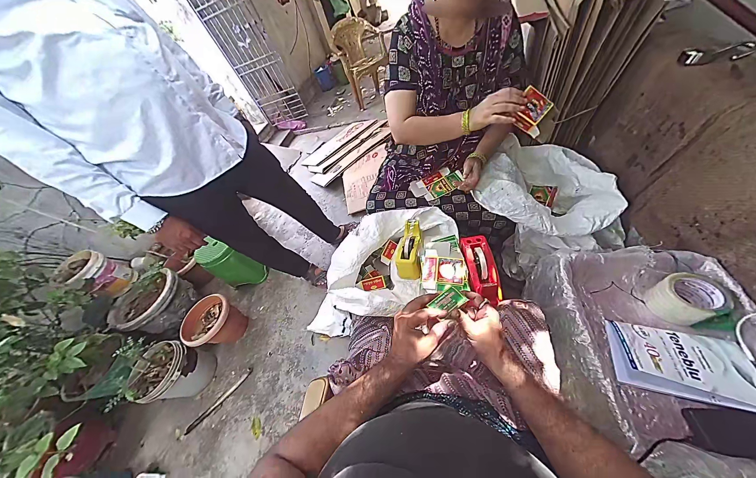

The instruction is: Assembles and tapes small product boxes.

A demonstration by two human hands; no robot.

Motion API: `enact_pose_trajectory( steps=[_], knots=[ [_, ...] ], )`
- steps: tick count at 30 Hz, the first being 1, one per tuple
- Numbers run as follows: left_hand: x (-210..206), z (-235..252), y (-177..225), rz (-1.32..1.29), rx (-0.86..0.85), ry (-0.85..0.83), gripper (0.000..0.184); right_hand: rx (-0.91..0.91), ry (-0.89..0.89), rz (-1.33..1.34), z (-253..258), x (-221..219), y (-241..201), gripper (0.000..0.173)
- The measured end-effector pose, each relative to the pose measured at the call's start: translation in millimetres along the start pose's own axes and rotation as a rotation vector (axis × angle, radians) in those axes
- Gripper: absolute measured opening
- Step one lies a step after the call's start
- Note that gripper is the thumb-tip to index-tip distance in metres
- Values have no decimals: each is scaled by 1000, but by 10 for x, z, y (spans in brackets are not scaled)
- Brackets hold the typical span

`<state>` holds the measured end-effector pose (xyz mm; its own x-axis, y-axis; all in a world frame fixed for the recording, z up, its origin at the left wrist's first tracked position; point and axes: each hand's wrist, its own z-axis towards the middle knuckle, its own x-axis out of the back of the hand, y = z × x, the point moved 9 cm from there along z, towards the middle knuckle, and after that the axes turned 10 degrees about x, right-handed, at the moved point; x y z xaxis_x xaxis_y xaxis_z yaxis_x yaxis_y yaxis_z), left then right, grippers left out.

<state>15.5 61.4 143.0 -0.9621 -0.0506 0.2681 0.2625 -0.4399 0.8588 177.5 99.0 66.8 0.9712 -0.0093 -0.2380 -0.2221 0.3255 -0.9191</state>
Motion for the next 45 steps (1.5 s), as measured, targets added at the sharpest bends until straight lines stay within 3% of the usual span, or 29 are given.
enact_pose_trajectory(
  steps=[4, 7, 9, 11, 12, 16, 19, 22, 24, 27, 31, 34, 37, 41, 45],
  knots=[
    [267, 186, 90, 47, -108, 60, 18, -31, -37, -292, 19, 103, 118, 45],
    [660, 451, -167, 374, -201, 168, 21, -126, 25, -224, 84, 263, 259, 34],
    [888, 646, -698, 660, 14, 156, 24, -160, 105, -196, 148, 396, 273, 27],
    [1009, 751, -1251, 877, 386, -4, 30, -152, 176, -155, 197, 519, 266, 24],
    [1006, 761, -1380, 918, 481, -49, 33, -139, 205, -148, 223, 577, 258, 23],
    [488, 736, -1235, 961, 400, -111, 30, -148, 268, -193, 268, 756, 257, 25],
    [46, 692, -1391, 889, 618, -147, 56, -175, 277, -188, 283, 769, 285, 23],
    [-115, 718, -1750, 797, 859, -126, 79, -200, 259, -206, 285, 739, 309, 22],
    [-133, 712, -1967, 713, 982, -123, 72, -187, 225, -235, 288, 730, 300, 21],
    [-76, 703, -2146, 605, 1029, -60, 58, -178, 202, -242, 307, 731, 306, 20],
    [28, 753, -2072, 546, 903, 57, 41, -187, 187, -226, 323, 677, 324, 19],
    [38, 778, -1980, 156, 689, 163, 24, -140, 107, -332, 308, 605, 333, 20],
    [45, 851, -1445, 136, 467, 140, 21, -76, 23, -492, 296, 533, 215, 24],
    [3, 681, -694, 307, 170, 17, 21, 84, 84, -548, 256, 515, 69, 42],
    [-136, 375, -331, 293, -21, -120, 18, 159, 104, -496, 241, 501, 62, 57]
  ],
)
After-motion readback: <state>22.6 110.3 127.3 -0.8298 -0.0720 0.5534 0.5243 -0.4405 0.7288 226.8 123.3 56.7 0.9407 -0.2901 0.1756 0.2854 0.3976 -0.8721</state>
